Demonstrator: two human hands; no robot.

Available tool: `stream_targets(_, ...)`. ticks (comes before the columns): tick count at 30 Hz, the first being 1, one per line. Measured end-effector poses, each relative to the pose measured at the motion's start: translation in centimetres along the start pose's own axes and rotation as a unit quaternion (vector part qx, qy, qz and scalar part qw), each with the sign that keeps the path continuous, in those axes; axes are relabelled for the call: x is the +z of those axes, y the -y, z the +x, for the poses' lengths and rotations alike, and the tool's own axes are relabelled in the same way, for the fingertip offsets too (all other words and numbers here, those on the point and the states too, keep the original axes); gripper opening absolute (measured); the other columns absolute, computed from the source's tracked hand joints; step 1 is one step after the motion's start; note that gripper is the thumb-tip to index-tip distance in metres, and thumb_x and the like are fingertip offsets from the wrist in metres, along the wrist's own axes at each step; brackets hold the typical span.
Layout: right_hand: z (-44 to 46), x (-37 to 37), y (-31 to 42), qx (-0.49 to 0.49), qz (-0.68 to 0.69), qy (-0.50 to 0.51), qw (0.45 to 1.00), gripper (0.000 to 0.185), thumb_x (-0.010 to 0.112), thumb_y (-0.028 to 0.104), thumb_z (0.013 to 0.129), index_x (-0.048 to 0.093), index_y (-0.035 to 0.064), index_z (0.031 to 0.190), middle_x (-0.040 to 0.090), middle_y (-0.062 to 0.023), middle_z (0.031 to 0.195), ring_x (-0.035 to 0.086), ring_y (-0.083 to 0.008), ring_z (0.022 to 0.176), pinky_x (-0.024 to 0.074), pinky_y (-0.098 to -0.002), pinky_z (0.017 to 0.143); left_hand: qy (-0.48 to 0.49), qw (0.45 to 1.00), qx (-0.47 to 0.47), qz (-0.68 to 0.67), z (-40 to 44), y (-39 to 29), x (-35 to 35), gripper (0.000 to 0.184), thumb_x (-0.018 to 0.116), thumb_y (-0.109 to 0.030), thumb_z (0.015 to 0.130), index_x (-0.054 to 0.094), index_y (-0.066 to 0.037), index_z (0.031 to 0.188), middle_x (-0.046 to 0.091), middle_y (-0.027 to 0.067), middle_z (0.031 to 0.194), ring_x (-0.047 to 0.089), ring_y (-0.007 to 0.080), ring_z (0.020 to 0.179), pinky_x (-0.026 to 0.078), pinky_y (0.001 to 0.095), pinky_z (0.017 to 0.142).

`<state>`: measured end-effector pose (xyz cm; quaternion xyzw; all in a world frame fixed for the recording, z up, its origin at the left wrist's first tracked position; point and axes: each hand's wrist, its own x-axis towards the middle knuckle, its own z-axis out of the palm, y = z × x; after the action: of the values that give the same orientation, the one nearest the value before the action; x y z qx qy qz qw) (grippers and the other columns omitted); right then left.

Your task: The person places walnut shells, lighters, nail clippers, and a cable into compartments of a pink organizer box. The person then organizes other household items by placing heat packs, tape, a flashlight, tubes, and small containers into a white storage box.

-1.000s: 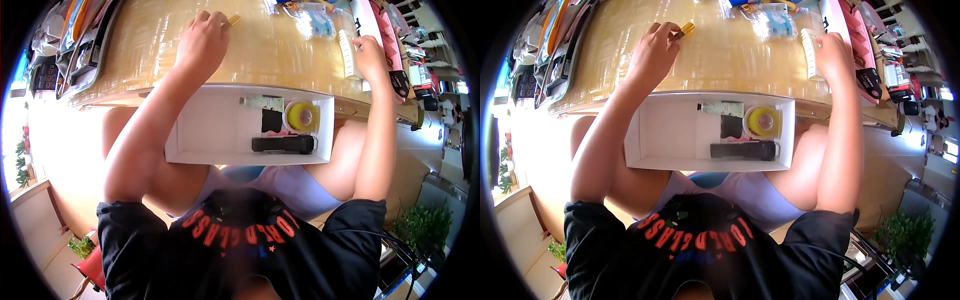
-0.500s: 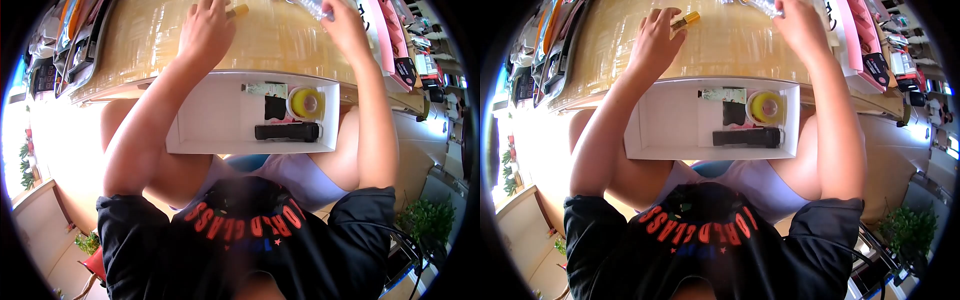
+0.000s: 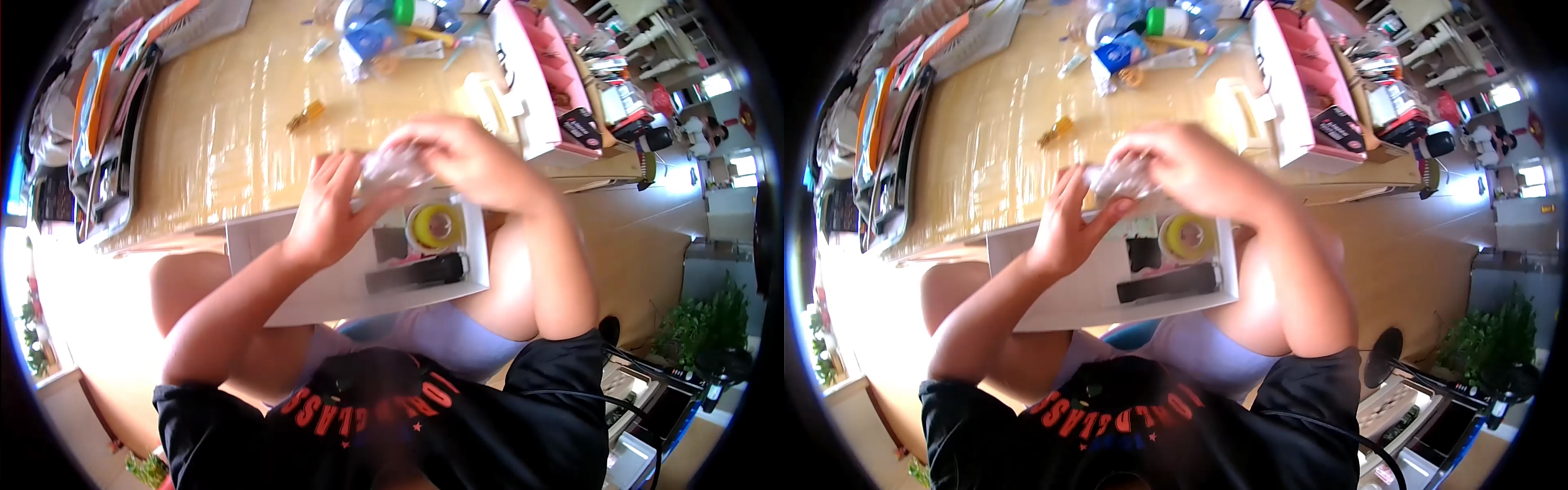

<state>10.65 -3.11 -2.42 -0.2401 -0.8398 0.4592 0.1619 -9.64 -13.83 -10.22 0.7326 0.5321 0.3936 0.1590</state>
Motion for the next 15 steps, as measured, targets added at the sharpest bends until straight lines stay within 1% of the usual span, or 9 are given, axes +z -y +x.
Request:
stream_targets(2, 0.2, 0.6, 1.5, 0.015, -0.039, 0.019, 0.999, 0.025, 0.058, 0.007, 0.098, 0.067, 0.0000, 0.121, 0.071, -0.0187, 0.105, 0.069, -0.0305, 0.092, 0.0535, -0.0387, 0.083, -0.056, 0.997, -0.013, -0.048, -0.1, 0.1, 0.3, 0.031, 0.079, -0.008, 0.088, 0.065, 0.000, 0.113, 0.067, 0.0141, 0.099, 0.065, 0.0302, 0.092, 0.052, 0.0380, 0.081)
stream_targets(3, 0.0, 0.6, 1.9, -0.030, -0.055, 0.003, 0.998, 0.025, 0.061, 0.010, 0.098, 0.066, 0.0001, 0.120, 0.071, -0.0187, 0.106, 0.069, -0.0319, 0.094, 0.0534, -0.0395, 0.084, -0.054, 0.993, -0.057, -0.087, -0.1, -0.1, 0.1, 0.030, 0.080, -0.006, 0.085, 0.065, -0.001, 0.110, 0.068, 0.0160, 0.098, 0.065, 0.0377, 0.093, 0.053, 0.0419, 0.082)
stream_targets(4, -0.3, 0.7, 2.1, -0.075, -0.069, -0.011, 0.995, 0.026, 0.064, 0.012, 0.097, 0.066, 0.0002, 0.120, 0.070, -0.0186, 0.108, 0.069, -0.0334, 0.096, 0.0533, -0.0402, 0.085, -0.062, 0.988, -0.080, -0.116, -0.2, -0.2, -0.1, 0.031, 0.080, -0.003, 0.083, 0.065, -0.001, 0.110, 0.068, 0.0157, 0.098, 0.067, 0.0358, 0.091, 0.053, 0.0404, 0.080)
stream_targets(5, -0.3, 0.4, 2.3, -0.076, -0.075, 0.002, 0.994, 0.029, 0.071, 0.014, 0.093, 0.066, 0.0010, 0.118, 0.069, -0.0184, 0.109, 0.068, -0.0351, 0.098, 0.0531, -0.0426, 0.086, -0.065, 0.990, -0.072, -0.099, -0.1, -0.2, -0.3, 0.032, 0.081, -0.002, 0.081, 0.065, -0.001, 0.110, 0.069, 0.0152, 0.098, 0.067, 0.0345, 0.090, 0.054, 0.0395, 0.080)
stream_targets(8, -0.6, 0.3, 2.6, -0.041, -0.100, -0.020, 0.994, 0.021, 0.068, 0.001, 0.087, 0.064, 0.0014, 0.107, 0.070, -0.0165, 0.102, 0.068, -0.0380, 0.095, 0.0532, -0.0449, 0.084, -0.076, 0.996, 0.007, -0.055, 0.4, -0.4, -0.5, 0.036, 0.084, -0.002, 0.079, 0.066, -0.002, 0.111, 0.069, 0.0137, 0.100, 0.068, 0.0318, 0.091, 0.054, 0.0383, 0.081)
stream_targets(11, -1.1, -2.1, 3.0, -0.094, -0.186, -0.088, 0.974, 0.032, 0.060, -0.010, 0.084, 0.066, 0.0028, 0.113, 0.069, -0.0167, 0.098, 0.069, -0.0342, 0.093, 0.0533, -0.0407, 0.084, -0.060, 0.991, -0.021, -0.116, 1.5, -1.3, -0.7, 0.037, 0.085, -0.005, 0.080, 0.066, -0.002, 0.112, 0.071, 0.0125, 0.106, 0.070, 0.0279, 0.095, 0.055, 0.0377, 0.084)
stream_targets(12, -1.3, -3.3, 3.5, -0.047, -0.179, -0.145, 0.972, 0.039, 0.055, -0.016, 0.079, 0.068, 0.0034, 0.110, 0.070, -0.0159, 0.099, 0.070, -0.0301, 0.096, 0.0535, -0.0380, 0.083, -0.056, 0.988, -0.028, -0.140, 1.9, -1.4, -0.8, 0.038, 0.085, -0.006, 0.080, 0.066, -0.002, 0.112, 0.071, 0.0124, 0.107, 0.070, 0.0272, 0.096, 0.056, 0.0375, 0.085)
stream_targets(13, -1.6, -4.8, 4.1, 0.002, -0.236, -0.235, 0.943, 0.042, 0.054, -0.020, 0.078, 0.068, 0.0043, 0.109, 0.072, -0.0130, 0.101, 0.071, -0.0243, 0.098, 0.0536, -0.0344, 0.083, -0.034, 0.988, -0.037, -0.147, 1.9, -1.1, -0.9, 0.034, 0.082, -0.005, 0.084, 0.065, -0.002, 0.113, 0.072, 0.0124, 0.112, 0.070, 0.0257, 0.097, 0.056, 0.0371, 0.086)
stream_targets(15, -1.4, -8.5, 3.5, -0.021, -0.117, -0.410, 0.904, 0.029, 0.062, -0.014, 0.086, 0.072, 0.0032, 0.107, 0.076, -0.0070, 0.104, 0.070, -0.0152, 0.092, 0.0529, -0.0287, 0.085, 0.011, 0.984, -0.077, -0.161, 0.9, 0.7, -0.2, 0.030, 0.079, -0.004, 0.087, 0.065, -0.002, 0.113, 0.071, 0.0128, 0.109, 0.071, 0.0263, 0.097, 0.056, 0.0367, 0.086)
